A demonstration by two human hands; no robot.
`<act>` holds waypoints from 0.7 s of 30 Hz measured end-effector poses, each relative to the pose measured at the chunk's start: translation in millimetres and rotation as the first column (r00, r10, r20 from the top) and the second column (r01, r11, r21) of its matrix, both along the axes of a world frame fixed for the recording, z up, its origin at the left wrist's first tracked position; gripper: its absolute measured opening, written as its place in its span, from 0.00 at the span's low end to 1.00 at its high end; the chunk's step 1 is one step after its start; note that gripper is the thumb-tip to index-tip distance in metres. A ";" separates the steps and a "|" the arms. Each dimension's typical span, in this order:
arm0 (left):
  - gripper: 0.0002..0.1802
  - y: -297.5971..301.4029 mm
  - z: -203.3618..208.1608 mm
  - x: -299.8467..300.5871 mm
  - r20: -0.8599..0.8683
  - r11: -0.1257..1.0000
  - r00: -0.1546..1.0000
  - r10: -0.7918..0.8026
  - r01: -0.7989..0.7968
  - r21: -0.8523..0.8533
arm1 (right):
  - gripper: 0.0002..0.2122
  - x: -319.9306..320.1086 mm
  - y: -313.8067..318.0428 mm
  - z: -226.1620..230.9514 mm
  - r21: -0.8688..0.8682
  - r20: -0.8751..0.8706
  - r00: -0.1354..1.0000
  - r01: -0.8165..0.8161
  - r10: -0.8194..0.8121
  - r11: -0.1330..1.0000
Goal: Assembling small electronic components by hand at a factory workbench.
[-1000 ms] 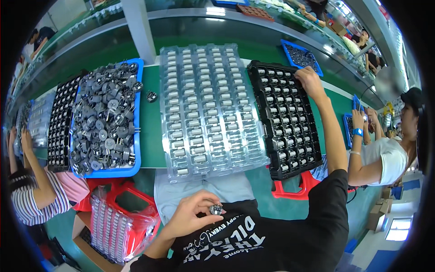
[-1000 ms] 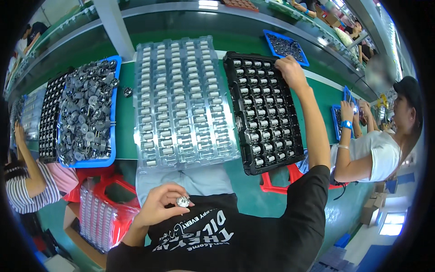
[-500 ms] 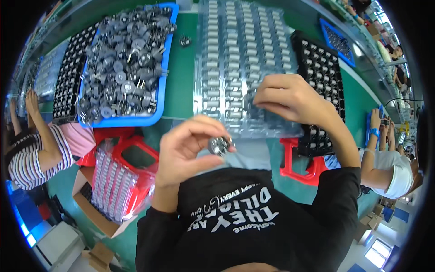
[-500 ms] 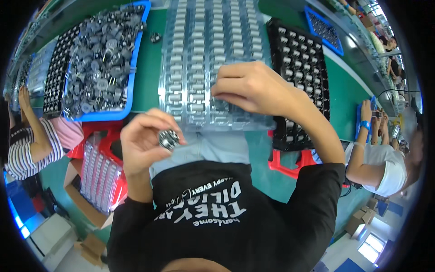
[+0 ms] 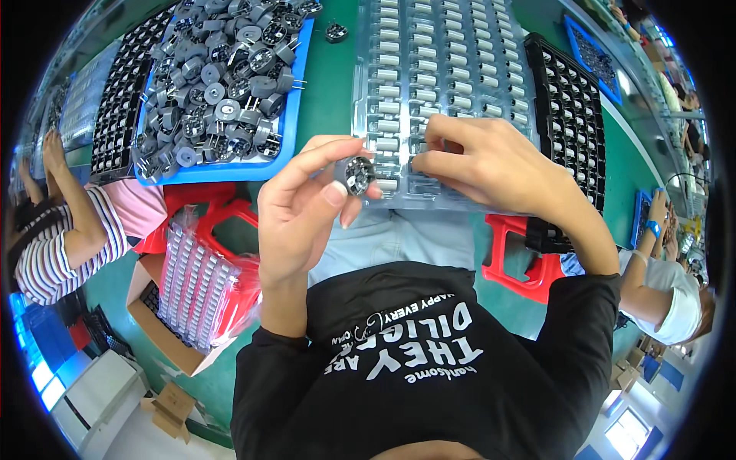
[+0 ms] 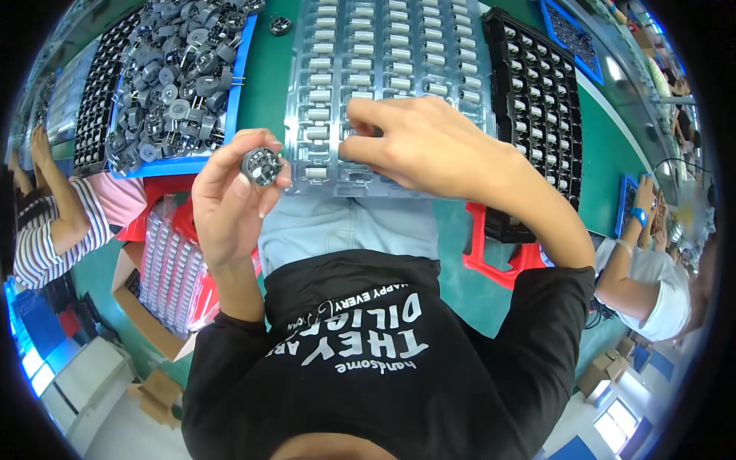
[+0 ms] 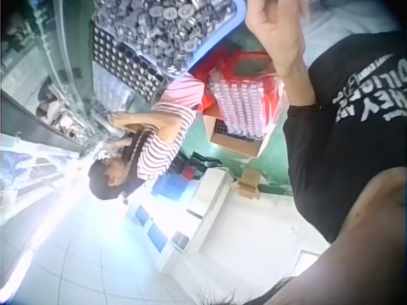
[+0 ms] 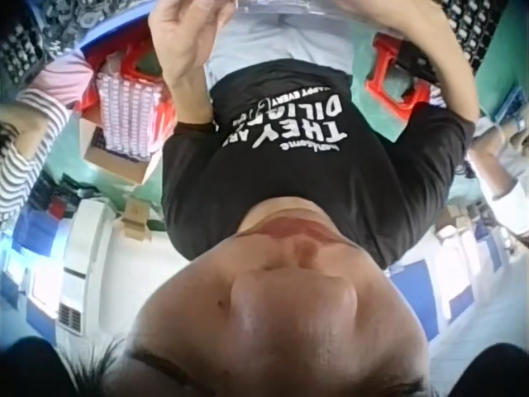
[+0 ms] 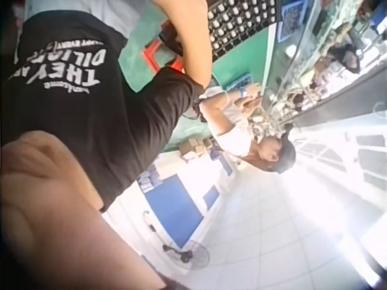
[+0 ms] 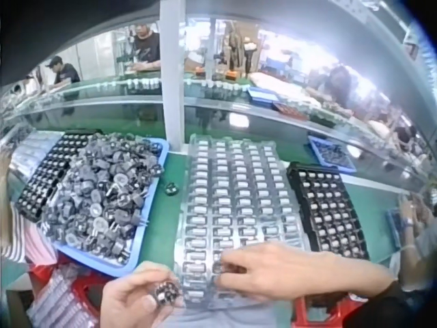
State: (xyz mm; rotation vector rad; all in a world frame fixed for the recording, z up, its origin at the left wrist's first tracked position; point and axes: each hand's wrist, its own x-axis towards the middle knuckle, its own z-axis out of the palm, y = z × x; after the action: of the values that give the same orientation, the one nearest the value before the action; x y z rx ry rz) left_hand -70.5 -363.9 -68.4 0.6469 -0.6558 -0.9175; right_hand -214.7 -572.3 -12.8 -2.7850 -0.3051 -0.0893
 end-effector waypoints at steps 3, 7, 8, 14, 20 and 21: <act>0.19 0.9 -0.9 -2.9 0.004 0.999 1.000 0.025 -0.025 0.043 | 0.11 0.5 4.2 2.2 -0.049 0.054 0.998 -0.025 0.028 0.998; 0.17 -3.9 -5.2 -3.5 0.068 0.999 0.997 0.036 -0.035 -0.014 | 0.10 1.6 5.4 -1.6 -0.103 0.155 0.982 -0.089 0.104 0.991; 0.17 -3.7 -5.2 -1.8 0.068 0.999 0.997 0.036 -0.035 -0.008 | 0.10 1.8 5.3 -1.8 -0.098 0.155 0.983 -0.089 0.104 0.991; 0.16 -3.6 -1.5 2.1 -0.105 0.990 0.984 -0.144 0.144 -0.008 | 0.11 -3.2 2.0 -2.9 -0.134 0.169 0.980 -0.085 0.107 0.987; 0.11 -12.1 -7.0 -10.0 -0.116 0.997 0.992 -0.043 0.035 -0.065 | 0.09 -7.2 9.1 10.1 0.414 0.170 0.974 0.065 -0.147 0.908; 0.11 -11.4 -8.2 -10.4 -0.098 0.995 0.993 -0.060 0.052 -0.085 | 0.09 -8.0 11.5 11.0 0.417 0.171 0.974 0.066 -0.150 0.907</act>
State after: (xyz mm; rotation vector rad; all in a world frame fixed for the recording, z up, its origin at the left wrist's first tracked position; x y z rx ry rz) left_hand -80.8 -375.3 -76.6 0.5076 -0.6215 -0.9634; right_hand -222.7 -560.8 -1.8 -2.3736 -0.1555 -0.4142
